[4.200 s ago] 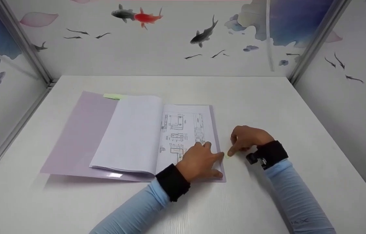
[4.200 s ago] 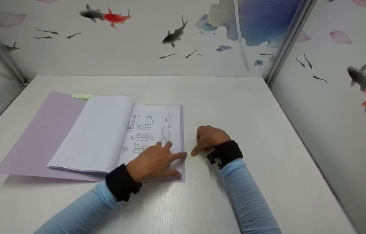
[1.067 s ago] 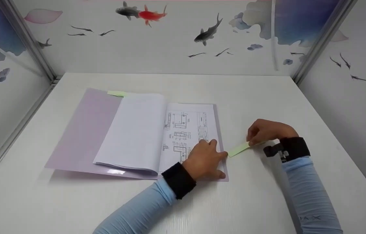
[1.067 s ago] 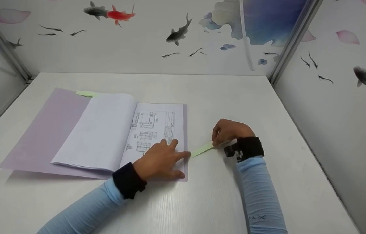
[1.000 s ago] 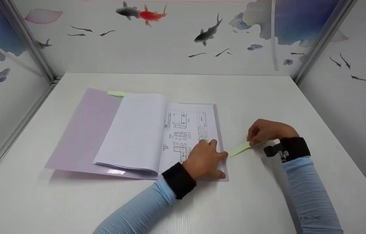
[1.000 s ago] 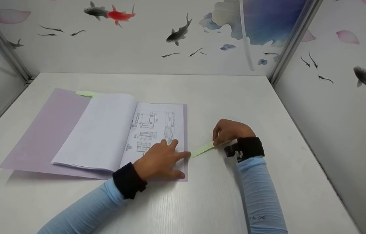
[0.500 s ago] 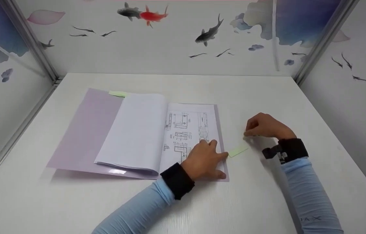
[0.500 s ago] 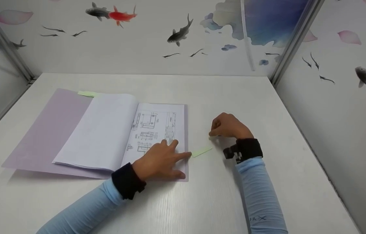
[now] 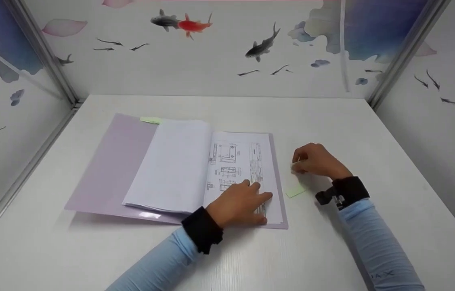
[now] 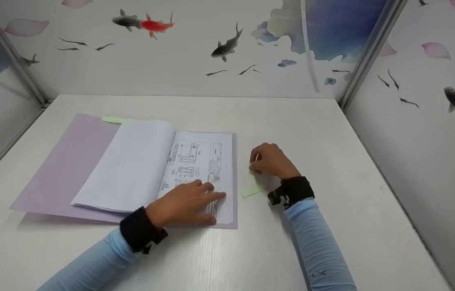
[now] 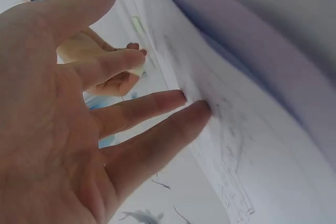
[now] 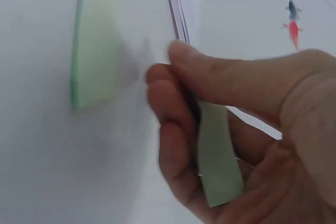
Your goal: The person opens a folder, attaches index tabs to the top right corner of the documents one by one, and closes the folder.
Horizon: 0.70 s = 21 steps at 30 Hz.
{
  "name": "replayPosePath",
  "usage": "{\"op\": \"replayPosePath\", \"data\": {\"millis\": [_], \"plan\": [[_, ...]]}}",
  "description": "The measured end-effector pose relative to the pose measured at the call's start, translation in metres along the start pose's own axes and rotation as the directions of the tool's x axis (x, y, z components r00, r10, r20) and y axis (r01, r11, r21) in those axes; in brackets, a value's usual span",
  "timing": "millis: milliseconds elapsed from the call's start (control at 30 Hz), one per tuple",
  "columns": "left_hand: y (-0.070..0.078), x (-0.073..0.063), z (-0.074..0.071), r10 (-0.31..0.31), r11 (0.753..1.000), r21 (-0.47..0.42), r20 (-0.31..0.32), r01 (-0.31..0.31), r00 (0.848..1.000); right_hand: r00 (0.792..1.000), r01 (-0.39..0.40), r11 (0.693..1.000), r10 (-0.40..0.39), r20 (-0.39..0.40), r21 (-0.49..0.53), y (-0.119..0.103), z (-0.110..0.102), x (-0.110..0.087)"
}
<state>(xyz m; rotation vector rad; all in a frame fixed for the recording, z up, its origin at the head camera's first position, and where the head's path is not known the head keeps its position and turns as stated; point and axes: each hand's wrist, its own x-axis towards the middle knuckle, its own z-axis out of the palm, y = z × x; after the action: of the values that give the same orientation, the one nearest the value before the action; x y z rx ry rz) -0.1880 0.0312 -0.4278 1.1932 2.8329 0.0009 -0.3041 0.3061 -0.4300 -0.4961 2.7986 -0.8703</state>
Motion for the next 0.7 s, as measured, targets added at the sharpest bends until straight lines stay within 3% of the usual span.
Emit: {"op": "replayPosePath", "data": {"millis": [167, 333, 500, 700], "plan": [[0.006, 0.003, 0.009, 0.009, 0.992, 0.123, -0.014, -0.007, 1.0, 0.995, 0.047, 0.998, -0.042, -0.094, 0.05, -0.01, 0.013, 0.027], [0.009, 0.005, 0.01, -0.016, 0.986, 0.165, 0.007, 0.015, 1.0, 0.984, -0.008, 0.987, 0.036, -0.173, 0.159, -0.014, 0.019, 0.066], [0.013, 0.006, 0.011, -0.025, 0.983, 0.18, 0.004, 0.024, 1.0, 0.979, -0.09, 0.975, 0.125, -0.16, 0.205, -0.017, 0.018, 0.093], [0.013, 0.006, 0.009, -0.044, 0.977, 0.208, 0.0, 0.043, 0.999, 0.977, -0.113, 0.954, 0.157, -0.143, 0.277, -0.026, 0.02, 0.113]]}}
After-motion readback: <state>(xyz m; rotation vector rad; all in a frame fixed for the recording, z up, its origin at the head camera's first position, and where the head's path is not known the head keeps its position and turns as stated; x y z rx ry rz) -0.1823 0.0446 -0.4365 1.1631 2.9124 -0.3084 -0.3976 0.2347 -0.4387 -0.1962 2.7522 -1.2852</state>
